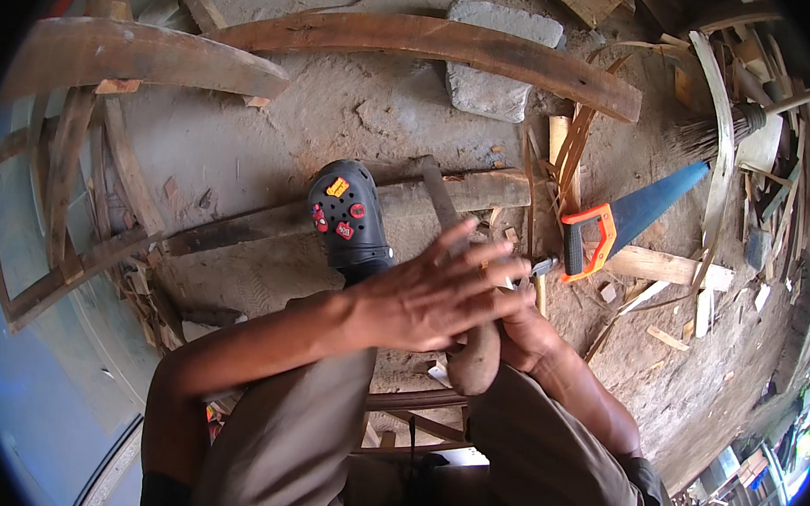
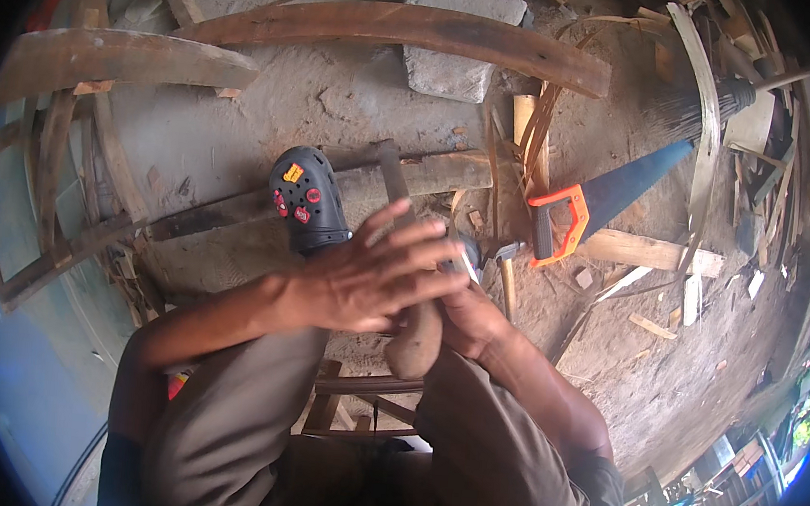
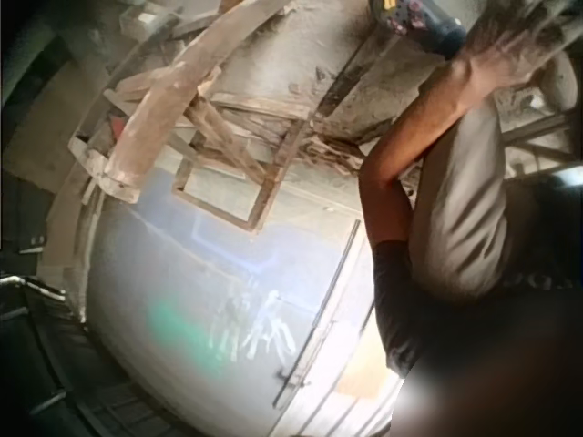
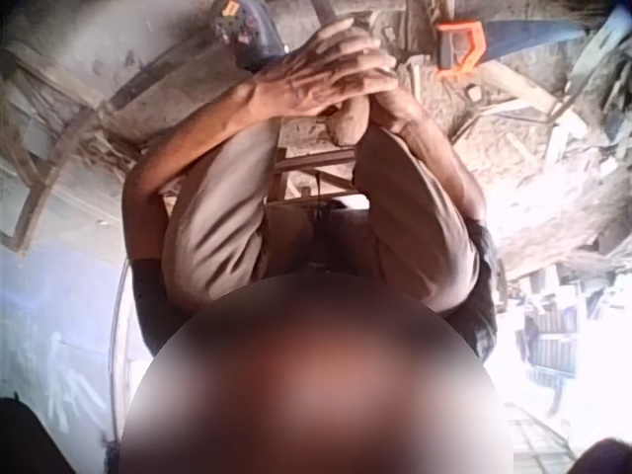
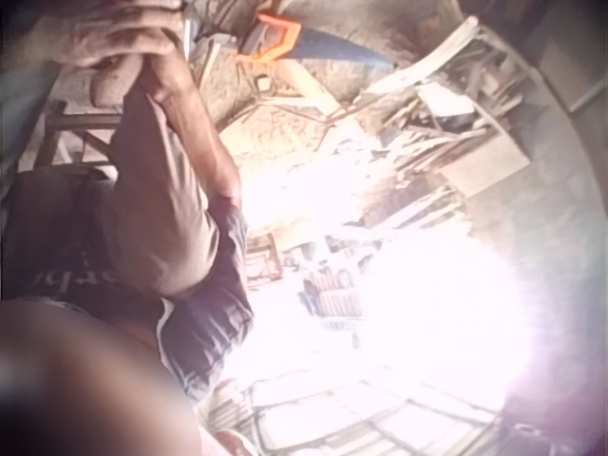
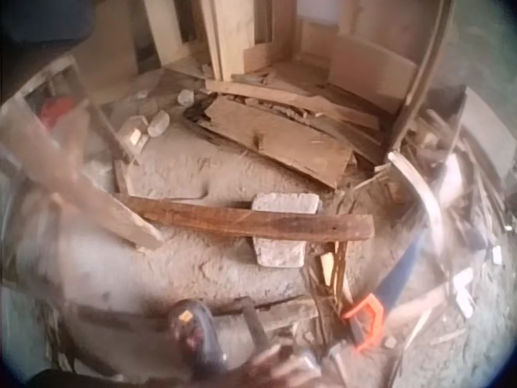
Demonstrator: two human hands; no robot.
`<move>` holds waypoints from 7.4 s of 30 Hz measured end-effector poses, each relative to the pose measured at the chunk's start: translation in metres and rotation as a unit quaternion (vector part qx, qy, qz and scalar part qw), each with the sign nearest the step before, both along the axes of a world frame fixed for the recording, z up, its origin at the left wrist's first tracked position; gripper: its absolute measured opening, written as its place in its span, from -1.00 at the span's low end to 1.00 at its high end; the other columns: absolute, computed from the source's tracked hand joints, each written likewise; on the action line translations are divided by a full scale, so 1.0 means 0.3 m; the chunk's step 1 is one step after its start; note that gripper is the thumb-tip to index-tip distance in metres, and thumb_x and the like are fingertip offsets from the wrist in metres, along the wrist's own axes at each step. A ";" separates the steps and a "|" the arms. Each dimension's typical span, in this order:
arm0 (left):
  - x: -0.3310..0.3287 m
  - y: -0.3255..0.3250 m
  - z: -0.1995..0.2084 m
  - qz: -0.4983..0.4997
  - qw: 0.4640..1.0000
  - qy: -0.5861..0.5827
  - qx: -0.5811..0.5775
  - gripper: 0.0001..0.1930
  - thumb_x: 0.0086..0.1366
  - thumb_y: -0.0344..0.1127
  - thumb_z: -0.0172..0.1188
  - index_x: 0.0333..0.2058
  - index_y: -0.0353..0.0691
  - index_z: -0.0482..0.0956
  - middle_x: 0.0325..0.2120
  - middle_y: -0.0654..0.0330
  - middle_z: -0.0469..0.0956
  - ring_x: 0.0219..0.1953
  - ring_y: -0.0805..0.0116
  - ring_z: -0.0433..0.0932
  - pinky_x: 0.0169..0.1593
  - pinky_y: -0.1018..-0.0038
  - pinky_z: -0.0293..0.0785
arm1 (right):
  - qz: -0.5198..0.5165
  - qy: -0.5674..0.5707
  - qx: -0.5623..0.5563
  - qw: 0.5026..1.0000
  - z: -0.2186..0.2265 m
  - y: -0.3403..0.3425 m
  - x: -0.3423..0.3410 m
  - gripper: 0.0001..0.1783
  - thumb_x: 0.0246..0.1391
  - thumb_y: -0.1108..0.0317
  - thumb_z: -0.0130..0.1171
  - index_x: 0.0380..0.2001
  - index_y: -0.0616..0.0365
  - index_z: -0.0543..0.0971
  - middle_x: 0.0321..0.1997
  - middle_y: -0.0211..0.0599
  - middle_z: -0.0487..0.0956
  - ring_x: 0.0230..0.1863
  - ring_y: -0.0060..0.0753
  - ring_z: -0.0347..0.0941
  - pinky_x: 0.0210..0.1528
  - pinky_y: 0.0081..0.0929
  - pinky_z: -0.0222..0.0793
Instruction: The person sits on the floor and uses a chisel and hammer to carve a small piece of wood. They repeatedly strike the chisel to shape the wood, then switch to a hand saw to cut a section. The person continues to refine the shape with the chisel and hammer.
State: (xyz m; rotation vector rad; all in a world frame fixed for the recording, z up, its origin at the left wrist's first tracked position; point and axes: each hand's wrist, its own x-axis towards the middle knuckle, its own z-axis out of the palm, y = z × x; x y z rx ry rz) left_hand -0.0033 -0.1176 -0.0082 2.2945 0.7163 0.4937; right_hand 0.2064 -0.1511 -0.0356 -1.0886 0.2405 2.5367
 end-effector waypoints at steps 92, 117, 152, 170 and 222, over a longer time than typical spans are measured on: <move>-0.316 0.268 -0.295 0.435 0.888 0.150 0.003 -0.42 0.00 0.11 0.46 -0.25 -0.30 0.56 -0.41 -0.11 0.65 -0.31 -0.11 0.65 -0.28 0.15 0.59 | 0.391 -0.566 0.716 0.117 -0.297 0.970 0.092 -0.01 -0.11 -0.09 0.43 0.25 0.23 0.22 0.11 -0.02 0.42 0.20 -0.04 0.35 0.24 0.02 0.18; -0.341 0.313 -0.284 0.433 0.885 0.168 -0.002 -0.38 -0.05 0.05 0.53 -0.25 -0.40 0.54 -0.43 -0.20 0.62 -0.28 -0.21 0.63 -0.26 0.14 0.56 | 0.182 -0.639 0.604 0.441 -0.496 1.099 0.054 0.05 0.04 -0.26 0.23 0.31 0.40 0.18 0.32 0.22 0.29 0.39 0.04 0.18 0.40 -0.22 0.13; -0.404 0.386 -0.409 0.465 0.861 0.202 -0.030 -0.14 0.05 0.11 0.44 0.12 -0.47 0.37 0.02 -0.25 0.47 0.08 -0.19 0.47 0.11 0.15 0.44 | 0.148 -0.706 0.588 0.366 -0.407 0.119 0.425 -0.69 0.03 0.35 0.33 -0.16 0.13 0.52 -0.16 -0.13 0.52 -0.12 -0.02 0.48 -0.10 -0.20 0.39; -0.374 0.383 -0.438 0.510 0.814 0.277 0.011 -0.13 0.01 0.26 0.39 0.10 -0.34 0.44 -0.01 -0.10 0.56 0.02 -0.03 0.56 0.05 0.18 0.50 | 0.187 -0.683 0.559 0.432 -0.398 -0.136 0.439 -0.45 0.08 0.36 0.28 0.11 0.23 0.36 0.03 0.02 0.44 0.15 0.09 0.36 0.14 -0.05 0.29; -0.238 0.408 -0.495 0.453 0.850 0.242 0.115 -0.28 0.13 0.21 0.29 -0.06 -0.39 0.44 -0.10 -0.15 0.53 -0.04 -0.06 0.58 -0.12 0.18 0.60 | 0.127 -0.481 0.677 0.543 -0.120 0.046 0.149 -0.84 -0.04 0.38 0.28 -0.56 0.21 0.53 -0.73 -0.29 0.39 -0.74 -0.31 0.37 -0.62 -0.43 0.27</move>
